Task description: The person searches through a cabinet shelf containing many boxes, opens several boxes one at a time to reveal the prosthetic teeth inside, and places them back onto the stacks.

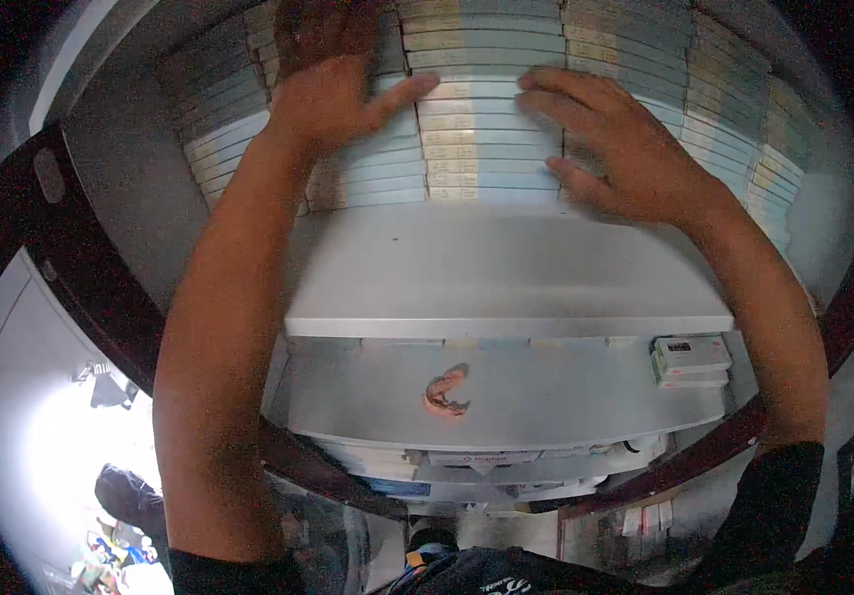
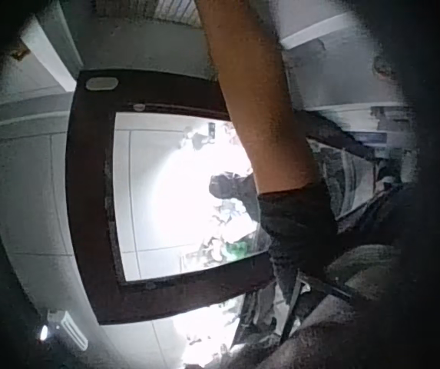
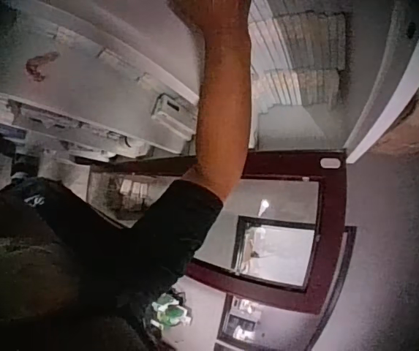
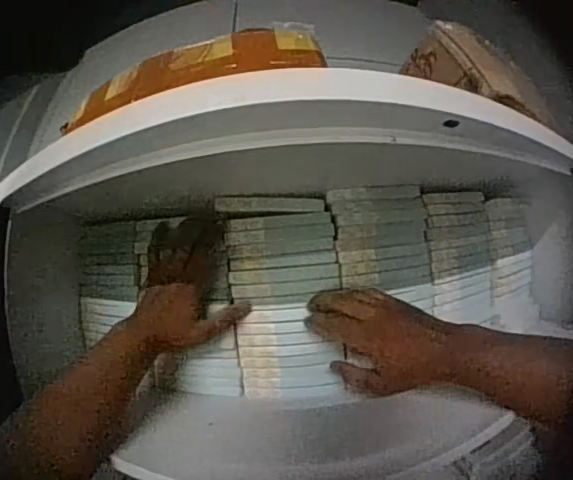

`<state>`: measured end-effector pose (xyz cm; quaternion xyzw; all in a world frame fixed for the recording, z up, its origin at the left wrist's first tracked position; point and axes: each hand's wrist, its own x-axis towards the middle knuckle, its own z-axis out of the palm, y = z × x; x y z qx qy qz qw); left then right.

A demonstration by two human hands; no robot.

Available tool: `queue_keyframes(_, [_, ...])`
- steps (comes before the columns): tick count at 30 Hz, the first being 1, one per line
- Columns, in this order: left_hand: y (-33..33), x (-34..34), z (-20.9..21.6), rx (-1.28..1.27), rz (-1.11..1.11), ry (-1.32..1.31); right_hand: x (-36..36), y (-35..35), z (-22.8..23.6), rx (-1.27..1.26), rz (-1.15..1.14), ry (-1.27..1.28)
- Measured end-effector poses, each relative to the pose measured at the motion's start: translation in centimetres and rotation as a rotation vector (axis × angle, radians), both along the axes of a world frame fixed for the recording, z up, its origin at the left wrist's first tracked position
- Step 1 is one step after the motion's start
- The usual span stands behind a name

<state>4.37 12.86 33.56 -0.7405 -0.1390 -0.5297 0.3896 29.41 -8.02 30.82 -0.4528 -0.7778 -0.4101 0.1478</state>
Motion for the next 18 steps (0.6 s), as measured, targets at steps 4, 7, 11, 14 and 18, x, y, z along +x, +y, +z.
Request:
queue_keyframes(4, [-0.8,-0.3,1.3,-0.652,0.133,0.173,-0.3,0.3,0.2,0.067,-0.034,-0.027])
queue_keyframes(7, [-0.6,-0.1,0.7,-0.245,-0.047,-0.037,-1.4,0.2,0.4,0.065,-0.054,-0.024])
queue_keyframes(11, [-1.9,0.2,1.0,-0.338,-0.065,0.015,-1.4,0.6,0.5,0.082,-0.107,-0.059])
queue_keyframes(14, [-2.5,0.6,1.0,-0.498,0.098,0.007,-0.8,0.8,0.8,0.085,-0.147,-0.09])
queue_keyframes(18, [-0.6,0.9,2.1,-0.641,0.198,0.1,-1.9,0.4,0.8,0.088,-0.155,-0.052])
